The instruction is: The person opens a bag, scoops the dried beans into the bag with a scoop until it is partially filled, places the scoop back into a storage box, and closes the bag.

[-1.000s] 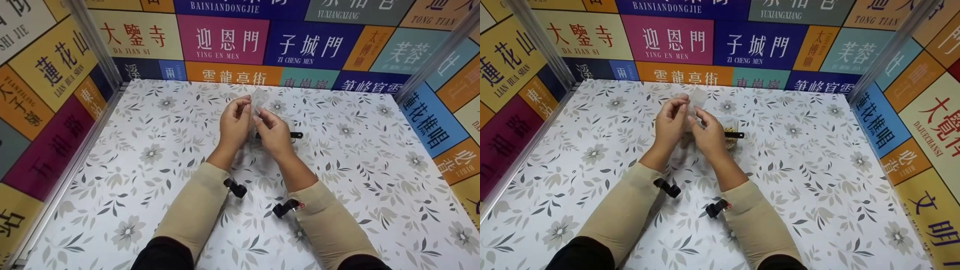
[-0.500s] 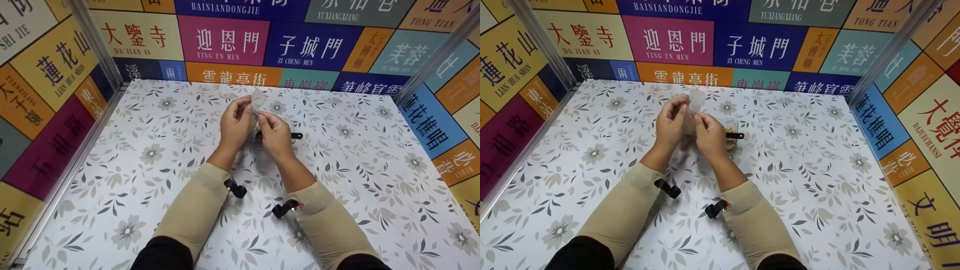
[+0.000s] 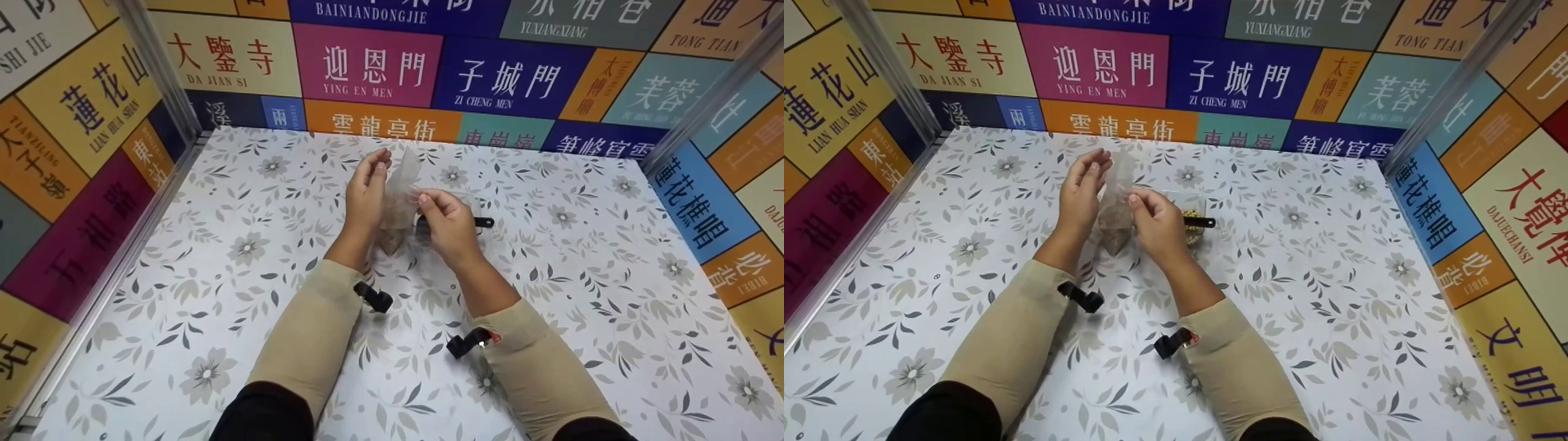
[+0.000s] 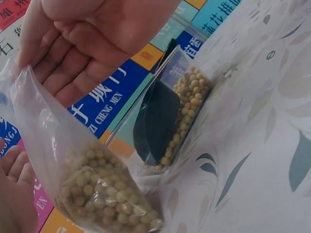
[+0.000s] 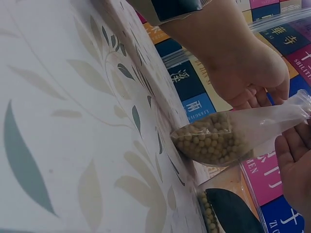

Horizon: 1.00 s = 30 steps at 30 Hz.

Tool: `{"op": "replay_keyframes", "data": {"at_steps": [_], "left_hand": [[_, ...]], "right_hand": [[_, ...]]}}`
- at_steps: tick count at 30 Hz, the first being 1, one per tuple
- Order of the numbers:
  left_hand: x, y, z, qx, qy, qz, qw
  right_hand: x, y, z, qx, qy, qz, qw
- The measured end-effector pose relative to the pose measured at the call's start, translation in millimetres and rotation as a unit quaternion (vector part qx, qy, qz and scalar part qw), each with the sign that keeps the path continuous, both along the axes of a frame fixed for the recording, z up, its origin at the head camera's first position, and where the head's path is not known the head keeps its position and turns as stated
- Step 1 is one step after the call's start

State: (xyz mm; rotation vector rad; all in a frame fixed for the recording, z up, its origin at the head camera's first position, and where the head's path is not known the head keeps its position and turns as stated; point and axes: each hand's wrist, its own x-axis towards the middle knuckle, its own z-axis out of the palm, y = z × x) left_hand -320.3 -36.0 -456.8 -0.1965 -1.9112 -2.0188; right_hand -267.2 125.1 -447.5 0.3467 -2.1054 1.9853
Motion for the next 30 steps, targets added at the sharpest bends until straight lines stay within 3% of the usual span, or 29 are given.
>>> {"op": "replay_keyframes", "data": {"at_steps": [8, 15, 30], "left_hand": [[-0.3, -2.3, 4.0, -0.004, -0.015, -0.043, 0.9989], [4.0, -8.1, 8.0, 0.005, -0.017, -0.035, 0.9992], [37.9, -44.5, 9.1, 0.011, 0.017, -0.008, 0.9998]], "right_hand": [[4.9, 1, 2.0, -0.019, 0.004, 0.029, 0.9994], [3.8, 0, 1.5, -0.034, 0.001, 0.012, 0.9994], [2.1, -2, 1.8, -0.125, -0.047, 0.01, 0.991]]}}
